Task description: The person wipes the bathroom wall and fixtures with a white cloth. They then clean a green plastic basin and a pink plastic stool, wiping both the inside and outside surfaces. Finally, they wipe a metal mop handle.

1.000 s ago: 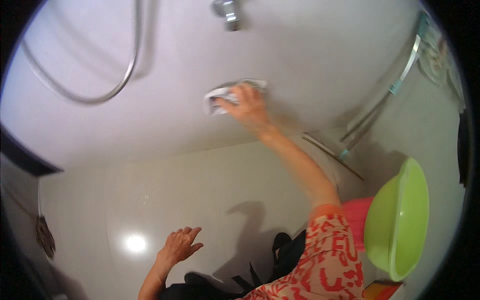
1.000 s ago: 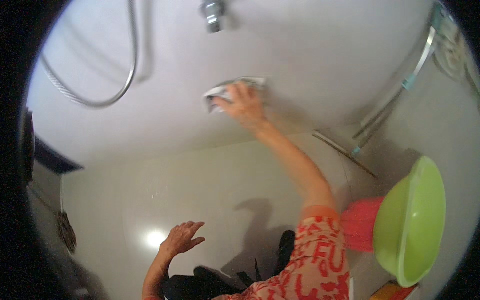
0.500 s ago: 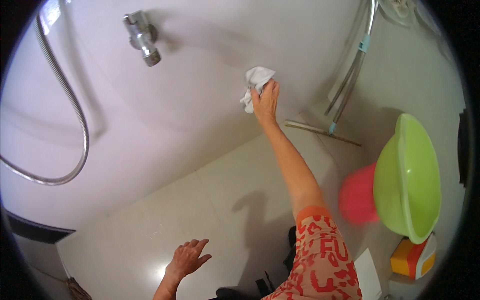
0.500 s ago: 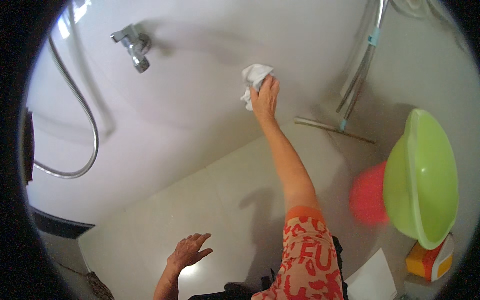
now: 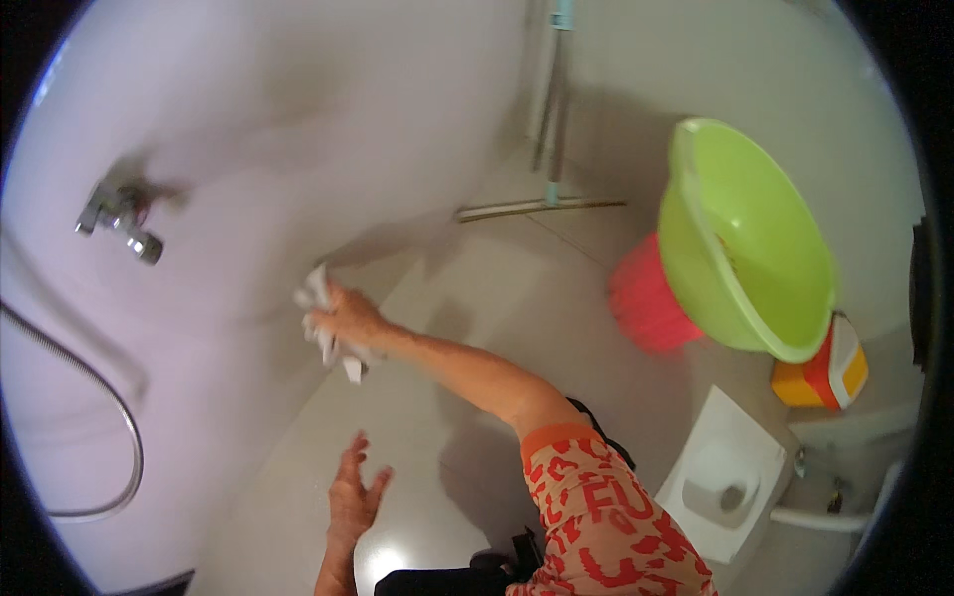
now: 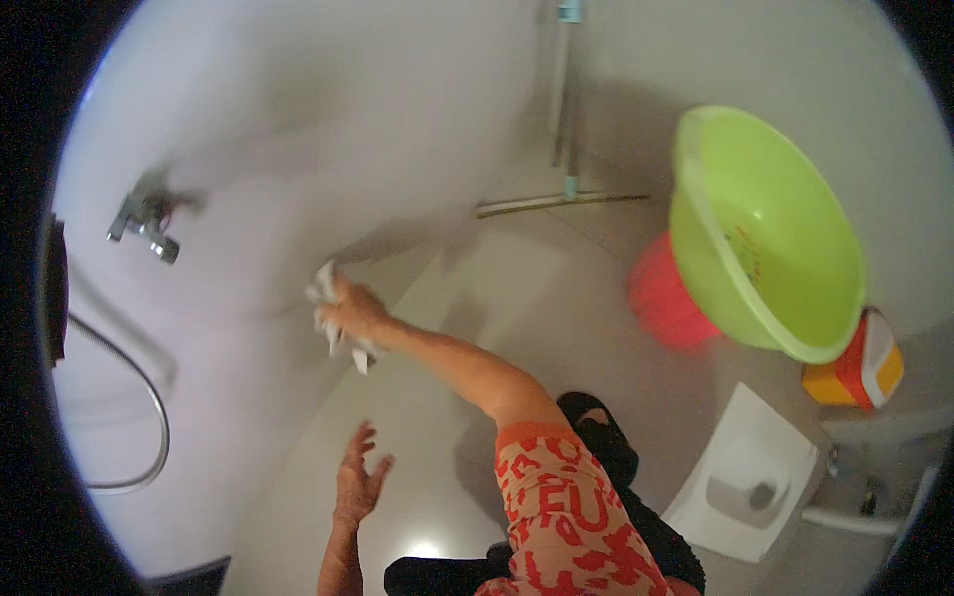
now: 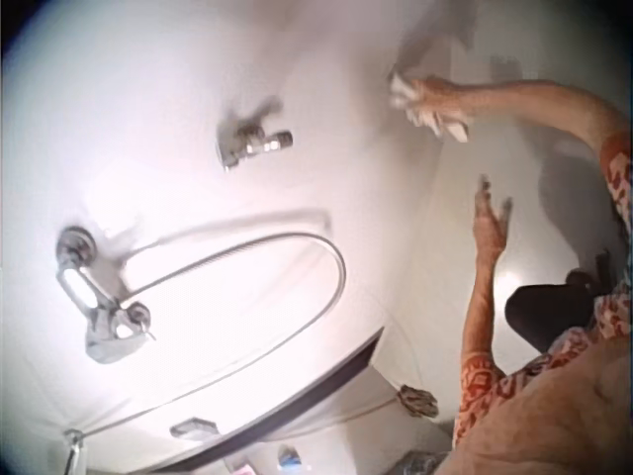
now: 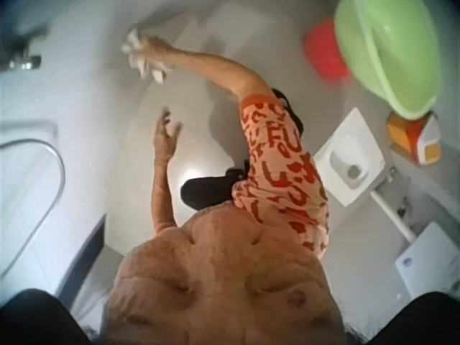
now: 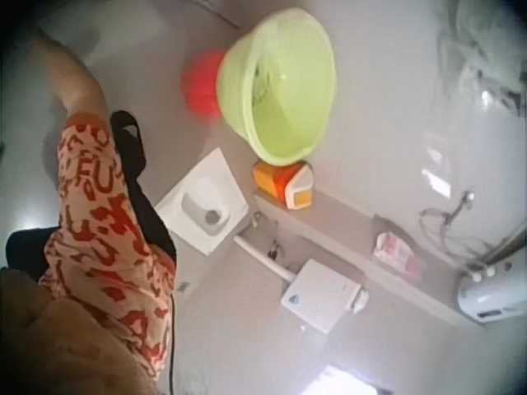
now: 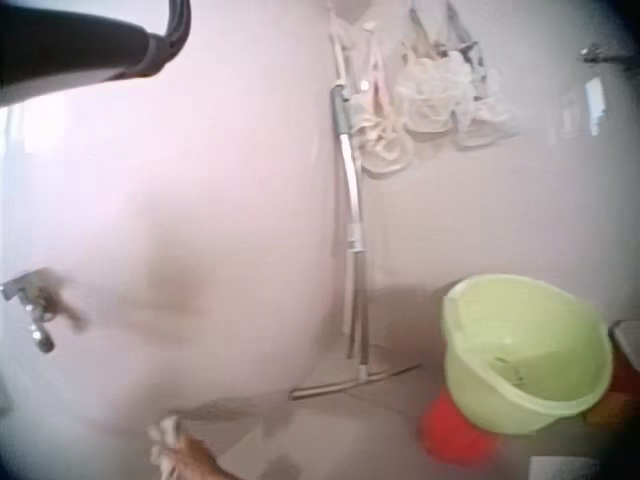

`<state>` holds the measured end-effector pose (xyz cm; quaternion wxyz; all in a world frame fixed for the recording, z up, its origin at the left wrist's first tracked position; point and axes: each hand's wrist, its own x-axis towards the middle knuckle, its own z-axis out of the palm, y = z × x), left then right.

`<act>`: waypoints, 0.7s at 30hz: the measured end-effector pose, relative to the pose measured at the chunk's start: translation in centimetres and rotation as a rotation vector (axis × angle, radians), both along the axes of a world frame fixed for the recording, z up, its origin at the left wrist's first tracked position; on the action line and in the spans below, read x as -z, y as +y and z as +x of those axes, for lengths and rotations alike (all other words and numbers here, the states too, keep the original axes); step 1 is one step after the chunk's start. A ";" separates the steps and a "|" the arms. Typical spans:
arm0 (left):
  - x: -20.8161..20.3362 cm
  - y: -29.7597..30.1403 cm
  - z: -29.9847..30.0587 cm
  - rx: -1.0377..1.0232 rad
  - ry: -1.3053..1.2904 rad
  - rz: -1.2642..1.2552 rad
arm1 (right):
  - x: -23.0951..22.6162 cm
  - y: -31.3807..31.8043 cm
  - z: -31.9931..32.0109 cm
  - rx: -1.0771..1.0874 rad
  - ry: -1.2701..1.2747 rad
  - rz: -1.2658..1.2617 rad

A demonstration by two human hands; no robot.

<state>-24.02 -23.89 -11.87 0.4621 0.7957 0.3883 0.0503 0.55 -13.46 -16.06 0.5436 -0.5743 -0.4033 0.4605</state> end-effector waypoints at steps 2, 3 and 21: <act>0.9 1.0 1.1 -0.444 -0.267 -0.510 | -3.5 -3.4 -1.0 -0.262 -0.098 -0.063; 0.0 1.8 2.2 -0.547 -0.360 -0.799 | -5.7 -5.5 -1.6 -0.393 -0.126 -0.085; -0.7 -3.9 16.8 -0.040 -0.337 -0.958 | -9.1 -57.6 9.8 1.227 -0.029 -0.578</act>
